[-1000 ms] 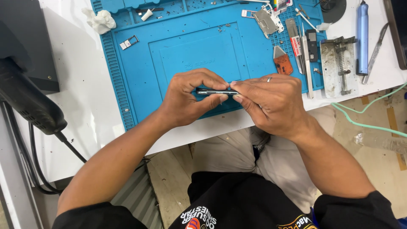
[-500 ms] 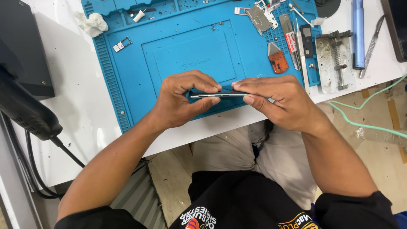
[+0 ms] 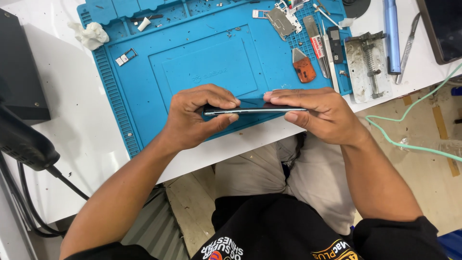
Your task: Repairing a mobile phone by unscrewing internal components and reassembling the back cover
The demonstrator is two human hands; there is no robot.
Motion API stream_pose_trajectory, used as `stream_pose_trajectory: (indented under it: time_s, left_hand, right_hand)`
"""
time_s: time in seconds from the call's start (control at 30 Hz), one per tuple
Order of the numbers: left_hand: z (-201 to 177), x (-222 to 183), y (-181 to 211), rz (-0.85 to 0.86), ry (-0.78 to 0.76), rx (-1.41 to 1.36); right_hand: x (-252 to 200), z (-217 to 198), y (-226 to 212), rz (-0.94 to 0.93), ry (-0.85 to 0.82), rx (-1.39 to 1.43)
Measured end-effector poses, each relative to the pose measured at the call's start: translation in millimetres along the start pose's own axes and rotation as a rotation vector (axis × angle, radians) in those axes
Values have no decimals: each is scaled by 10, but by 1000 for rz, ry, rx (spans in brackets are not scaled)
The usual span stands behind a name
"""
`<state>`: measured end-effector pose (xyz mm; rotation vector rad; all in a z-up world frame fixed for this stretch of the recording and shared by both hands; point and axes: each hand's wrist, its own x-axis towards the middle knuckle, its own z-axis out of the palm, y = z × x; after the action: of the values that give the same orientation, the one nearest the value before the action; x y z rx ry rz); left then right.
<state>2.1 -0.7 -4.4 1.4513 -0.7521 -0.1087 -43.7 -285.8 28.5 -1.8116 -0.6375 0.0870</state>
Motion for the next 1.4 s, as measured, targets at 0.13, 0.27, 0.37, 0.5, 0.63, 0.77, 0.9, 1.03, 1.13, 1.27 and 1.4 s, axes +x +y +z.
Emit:
stream_pose_trajectory:
  time_s: [0.13, 0.27, 0.37, 0.5, 0.63, 0.77, 0.9, 1.03, 1.13, 1.27, 1.4]
  left_hand:
    - [-2, 19, -28, -48, 19, -80]
    - [13, 23, -36, -54, 25, -88]
    - [8, 16, -24, -65, 26, -84]
    - [-4, 12, 7, -81, 41, -74]
    - [-29, -11, 20, -79, 68, -62]
    - [35, 21, 33, -28, 90, -44]
    - [109, 31, 105, 13, 87, -48]
    - [146, 65, 152, 22, 69, -71]
    - [131, 92, 200, 14, 50, -75]
    - [109, 112, 174, 19, 48, -70]
    - [66, 122, 197, 27, 17, -62]
  right_hand:
    - [3, 60, 52, -41, 97, 109]
    - [-20, 76, 57, -53, 115, 108]
    - [-19, 82, 49, -40, 119, 113]
    - [-13, 60, 89, -17, 118, 122]
    - [-38, 31, 142, -8, 156, 113]
    - [-63, 46, 192, -39, 191, 104]
    - [-109, 41, 185, -44, 203, 79]
    - [-139, 38, 161, -40, 210, 89]
    - [-144, 30, 180, -55, 217, 94]
    - [-143, 35, 195, -55, 220, 101]
    - [-133, 30, 185, -58, 212, 111]
